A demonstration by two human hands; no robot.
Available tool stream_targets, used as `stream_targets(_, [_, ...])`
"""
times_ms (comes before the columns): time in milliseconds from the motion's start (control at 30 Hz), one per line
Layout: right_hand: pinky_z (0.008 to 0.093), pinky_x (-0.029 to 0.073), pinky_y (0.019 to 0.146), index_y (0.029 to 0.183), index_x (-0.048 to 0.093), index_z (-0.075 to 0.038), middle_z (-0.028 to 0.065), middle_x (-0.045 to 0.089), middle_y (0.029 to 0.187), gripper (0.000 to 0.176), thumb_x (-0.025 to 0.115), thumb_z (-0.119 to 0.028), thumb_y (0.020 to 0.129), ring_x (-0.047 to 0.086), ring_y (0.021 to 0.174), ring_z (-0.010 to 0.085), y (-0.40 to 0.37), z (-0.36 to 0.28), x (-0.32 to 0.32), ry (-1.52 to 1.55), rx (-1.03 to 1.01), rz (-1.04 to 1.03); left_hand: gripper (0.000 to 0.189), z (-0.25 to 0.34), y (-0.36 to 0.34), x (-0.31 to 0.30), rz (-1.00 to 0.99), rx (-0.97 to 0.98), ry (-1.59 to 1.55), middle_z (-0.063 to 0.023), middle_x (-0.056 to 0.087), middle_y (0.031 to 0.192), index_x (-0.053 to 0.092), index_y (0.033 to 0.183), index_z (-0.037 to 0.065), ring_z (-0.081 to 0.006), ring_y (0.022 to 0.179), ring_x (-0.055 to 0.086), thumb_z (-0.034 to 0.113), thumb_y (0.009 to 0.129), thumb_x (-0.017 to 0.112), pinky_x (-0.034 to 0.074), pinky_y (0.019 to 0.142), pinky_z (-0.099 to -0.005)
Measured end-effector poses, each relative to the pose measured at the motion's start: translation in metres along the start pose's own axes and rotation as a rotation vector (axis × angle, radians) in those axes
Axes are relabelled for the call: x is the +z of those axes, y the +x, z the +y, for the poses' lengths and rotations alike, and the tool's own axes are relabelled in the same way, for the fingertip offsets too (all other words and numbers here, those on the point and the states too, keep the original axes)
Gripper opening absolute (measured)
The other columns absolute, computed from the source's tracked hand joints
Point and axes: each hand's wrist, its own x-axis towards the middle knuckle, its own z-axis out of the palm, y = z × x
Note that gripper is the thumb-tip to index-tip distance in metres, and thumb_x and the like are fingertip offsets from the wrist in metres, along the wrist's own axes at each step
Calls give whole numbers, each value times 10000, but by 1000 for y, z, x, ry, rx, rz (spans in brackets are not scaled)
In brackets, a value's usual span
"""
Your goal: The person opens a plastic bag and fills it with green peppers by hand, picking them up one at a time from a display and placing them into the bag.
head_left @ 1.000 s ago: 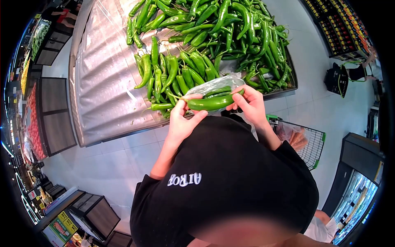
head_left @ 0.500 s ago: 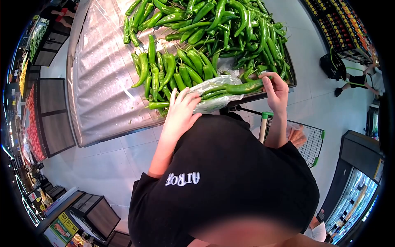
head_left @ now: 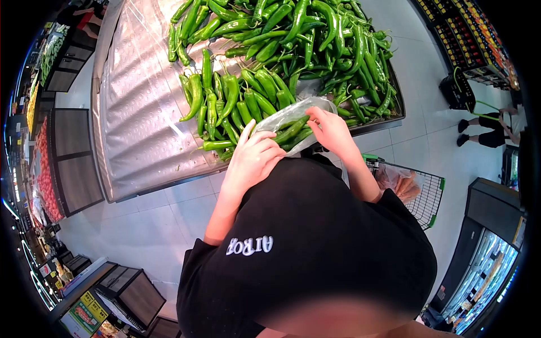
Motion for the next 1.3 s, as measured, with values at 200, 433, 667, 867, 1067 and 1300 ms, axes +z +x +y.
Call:
stream_targets(200, [438,513,784,949,651,-61,111,656,911,113,670,-160,898,645,882,336,-10,13,-10,-96,-21,3,85,-9,-8,3,32,-79,3,-20,673,907,732,897,132,-216,1005,660,126,821,769,355,1139,-576])
stream_targets(433, [417,502,856,930,694,-55,92,675,923,128,664,-177,905,644,924,311,-5,18,5,-181,-188,-156,80,-12,-5,4,63,-70,17,-13,656,911,713,901,131,-202,1006,648,145,835,757,369,1138,-548])
stream_targets(667, [394,505,720,867,683,-60,82,664,799,73,719,-124,873,628,777,296,29,-11,-1,11,-213,133,107,-16,-7,6,77,-86,20,-15,658,973,711,937,128,-213,1077,634,154,841,750,365,1140,-550])
stream_targets(867, [415,515,777,934,686,-69,70,650,868,120,724,-155,859,631,878,299,84,-13,33,-46,-186,110,158,-25,-18,14,-9,-197,60,-23,640,1101,707,985,113,-227,1195,579,175,844,745,337,1149,-571])
stream_targets(1067, [414,523,812,1148,630,-56,122,616,1008,374,768,-188,826,631,923,329,129,-7,85,-193,-225,215,143,-17,-20,14,60,-173,54,-29,633,1149,709,979,110,-259,1262,543,163,851,742,324,1156,-582])
stream_targets(1300, [433,479,853,1212,611,-58,114,557,1142,534,822,-227,751,560,1069,311,137,-15,92,-440,-106,140,109,-11,-25,13,126,-144,54,-22,641,1154,715,951,114,-272,1274,538,148,852,743,317,1164,-583])
